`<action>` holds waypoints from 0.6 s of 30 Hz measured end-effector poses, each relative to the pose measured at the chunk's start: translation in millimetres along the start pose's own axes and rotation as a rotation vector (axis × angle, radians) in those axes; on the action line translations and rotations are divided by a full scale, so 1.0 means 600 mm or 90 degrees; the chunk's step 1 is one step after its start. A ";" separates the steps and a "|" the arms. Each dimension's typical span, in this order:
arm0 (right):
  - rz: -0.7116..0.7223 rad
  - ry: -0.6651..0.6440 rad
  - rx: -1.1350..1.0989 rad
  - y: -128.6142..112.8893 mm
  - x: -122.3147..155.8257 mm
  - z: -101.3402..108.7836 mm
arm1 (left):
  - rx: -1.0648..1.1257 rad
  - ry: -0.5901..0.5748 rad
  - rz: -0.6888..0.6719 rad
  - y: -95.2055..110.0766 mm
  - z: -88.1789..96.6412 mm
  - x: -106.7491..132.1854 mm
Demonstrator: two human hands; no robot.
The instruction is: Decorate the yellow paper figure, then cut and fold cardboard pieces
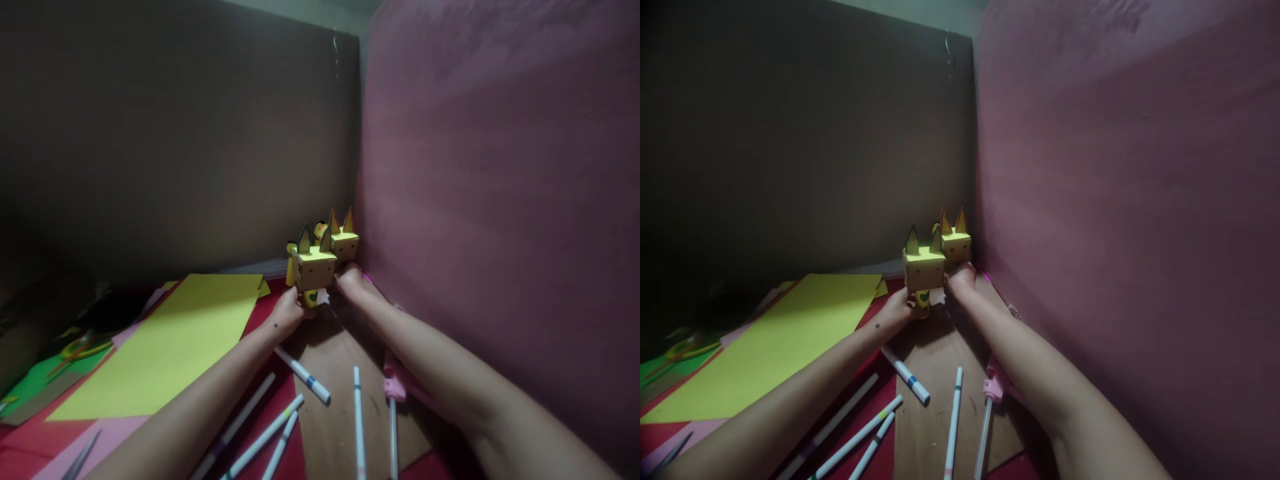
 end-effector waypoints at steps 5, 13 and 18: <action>-0.003 -0.030 -0.025 -0.015 -0.004 0.005 | -0.012 -0.002 -0.021 0.006 0.020 0.000; -0.011 -0.026 -0.091 0.007 -0.010 0.047 | 0.025 -0.031 -0.042 0.017 0.055 -0.061; -0.014 0.000 -0.118 0.029 -0.009 0.072 | 0.057 -0.064 -0.054 0.018 0.040 -0.105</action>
Point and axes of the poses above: each hand's wrist, its own x-axis away from the middle knuckle, its own z-axis out of the back of the hand, y = z × x, the point moved 7 cm from there along -x, towards the middle knuckle, and after that the axes turned 7 degrees about -x, right-handed, at the moved point
